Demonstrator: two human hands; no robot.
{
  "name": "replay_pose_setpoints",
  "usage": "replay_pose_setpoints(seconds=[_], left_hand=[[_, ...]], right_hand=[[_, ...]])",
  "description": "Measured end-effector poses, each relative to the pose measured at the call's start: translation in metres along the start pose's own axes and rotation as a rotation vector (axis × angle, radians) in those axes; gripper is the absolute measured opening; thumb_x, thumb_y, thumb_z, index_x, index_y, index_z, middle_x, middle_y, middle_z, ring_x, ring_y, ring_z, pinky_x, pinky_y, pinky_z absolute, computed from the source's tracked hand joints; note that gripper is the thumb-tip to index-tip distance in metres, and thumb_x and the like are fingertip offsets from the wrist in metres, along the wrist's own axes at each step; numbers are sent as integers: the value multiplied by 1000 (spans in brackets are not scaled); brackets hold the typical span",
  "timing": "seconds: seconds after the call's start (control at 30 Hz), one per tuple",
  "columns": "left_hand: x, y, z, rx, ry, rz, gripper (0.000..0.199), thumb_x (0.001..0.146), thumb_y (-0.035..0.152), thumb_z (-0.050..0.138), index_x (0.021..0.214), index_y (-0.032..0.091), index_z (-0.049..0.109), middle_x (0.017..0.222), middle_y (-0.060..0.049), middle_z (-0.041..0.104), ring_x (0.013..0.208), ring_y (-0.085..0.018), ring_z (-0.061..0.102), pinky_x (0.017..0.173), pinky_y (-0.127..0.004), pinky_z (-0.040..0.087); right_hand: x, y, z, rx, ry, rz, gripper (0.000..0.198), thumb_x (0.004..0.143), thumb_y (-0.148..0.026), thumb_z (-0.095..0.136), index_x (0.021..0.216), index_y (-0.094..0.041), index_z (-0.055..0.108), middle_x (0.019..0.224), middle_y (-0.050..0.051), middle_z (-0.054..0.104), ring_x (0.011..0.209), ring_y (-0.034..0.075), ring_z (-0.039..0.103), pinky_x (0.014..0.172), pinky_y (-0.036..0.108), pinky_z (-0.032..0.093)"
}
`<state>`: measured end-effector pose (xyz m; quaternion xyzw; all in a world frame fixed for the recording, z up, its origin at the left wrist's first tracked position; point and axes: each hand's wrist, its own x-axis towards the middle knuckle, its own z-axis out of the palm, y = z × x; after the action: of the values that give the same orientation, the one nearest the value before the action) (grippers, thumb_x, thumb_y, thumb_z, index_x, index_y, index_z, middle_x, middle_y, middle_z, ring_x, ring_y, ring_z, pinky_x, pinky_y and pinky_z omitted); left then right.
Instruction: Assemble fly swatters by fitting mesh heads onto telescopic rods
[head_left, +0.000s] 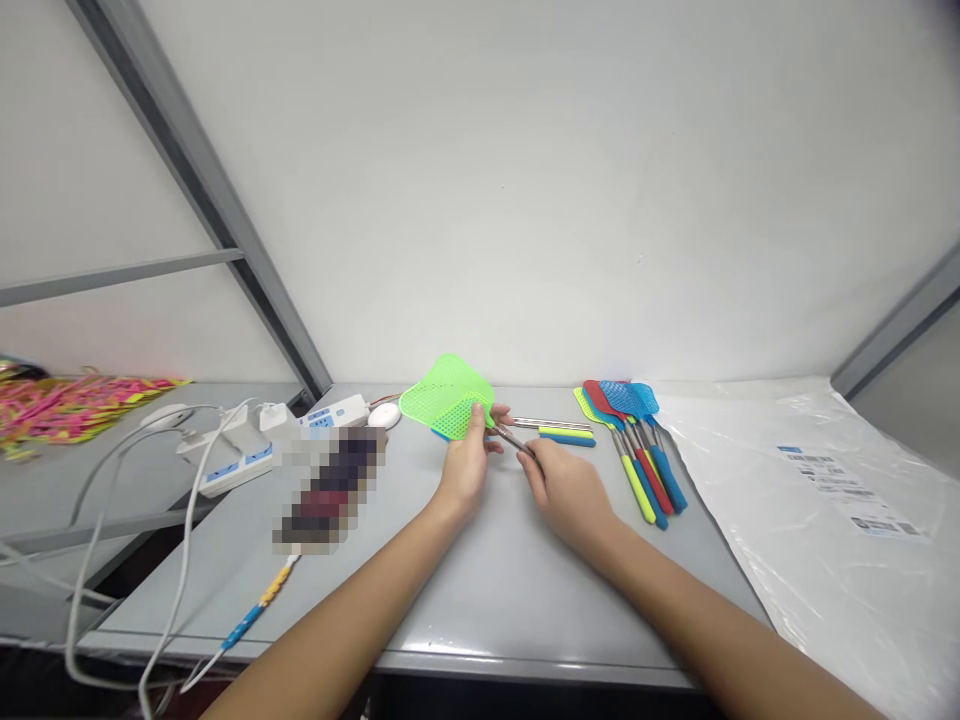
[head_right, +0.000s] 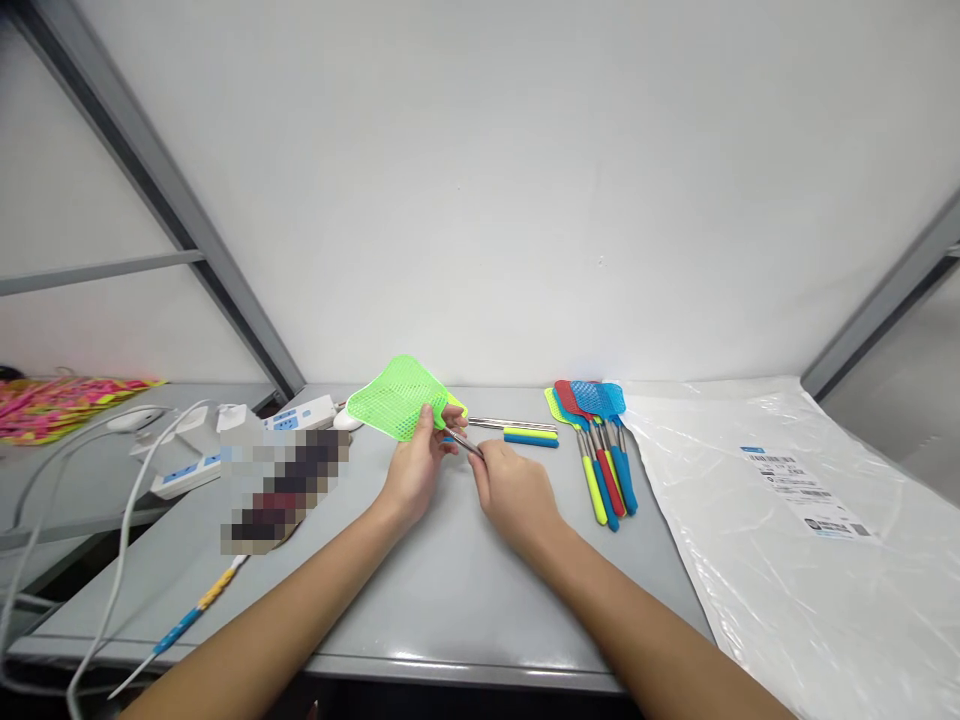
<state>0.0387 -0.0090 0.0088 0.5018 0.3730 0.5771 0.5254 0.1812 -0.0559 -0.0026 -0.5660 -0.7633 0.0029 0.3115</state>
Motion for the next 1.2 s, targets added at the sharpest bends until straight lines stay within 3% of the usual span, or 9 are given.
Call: replay_pose_setpoints(seconds=[0.1,0.3,0.53,0.9,1.03,1.2], left_hand=[[3,7,-3,-102,68,15,43,86,56,46,91,16,63,88,-7,67,83,-18,62,69,-29,46],[16,13,-18,-181,227,28,40,82,56,51,88,18,60,92,-6,68,85,-18,65,75,-31,49],[13,4,-18,-186,100,14,36,83,51,53,79,16,59,90,-9,69,96,-23,63,77,-34,48],[12,1,-15,-194,25,7,38,88,53,45,73,19,52,92,-10,72,101,-24,61,78,-35,43],[13,-2,-17,-156,6,-18,40,90,54,40,72,19,51,88,-9,72,102,-24,61,81,-35,42],[8,-6,-15,-7,-71,-22,44,90,55,37,77,19,58,94,-9,71,98,-23,60,74,-32,42]], right_hand=[[-4,-7,1,94,-72,0,21,97,-34,35,95,-23,53,80,1,66,66,16,60,53,25,25],[-6,-8,1,201,-190,57,24,97,-37,31,86,-23,46,59,-3,55,53,15,52,50,24,21],[-11,-6,10,228,-196,82,22,96,-35,31,83,-23,44,58,-3,51,50,14,47,49,23,20],[-10,-9,12,320,-171,98,24,95,-37,33,77,-23,40,55,-4,43,49,13,40,49,24,19],[-8,-6,12,346,-193,108,26,95,-38,33,76,-23,40,56,-4,45,50,13,42,50,25,21],[-6,0,10,377,-183,100,27,95,-39,33,81,-22,48,58,-3,51,53,14,47,52,24,24]])
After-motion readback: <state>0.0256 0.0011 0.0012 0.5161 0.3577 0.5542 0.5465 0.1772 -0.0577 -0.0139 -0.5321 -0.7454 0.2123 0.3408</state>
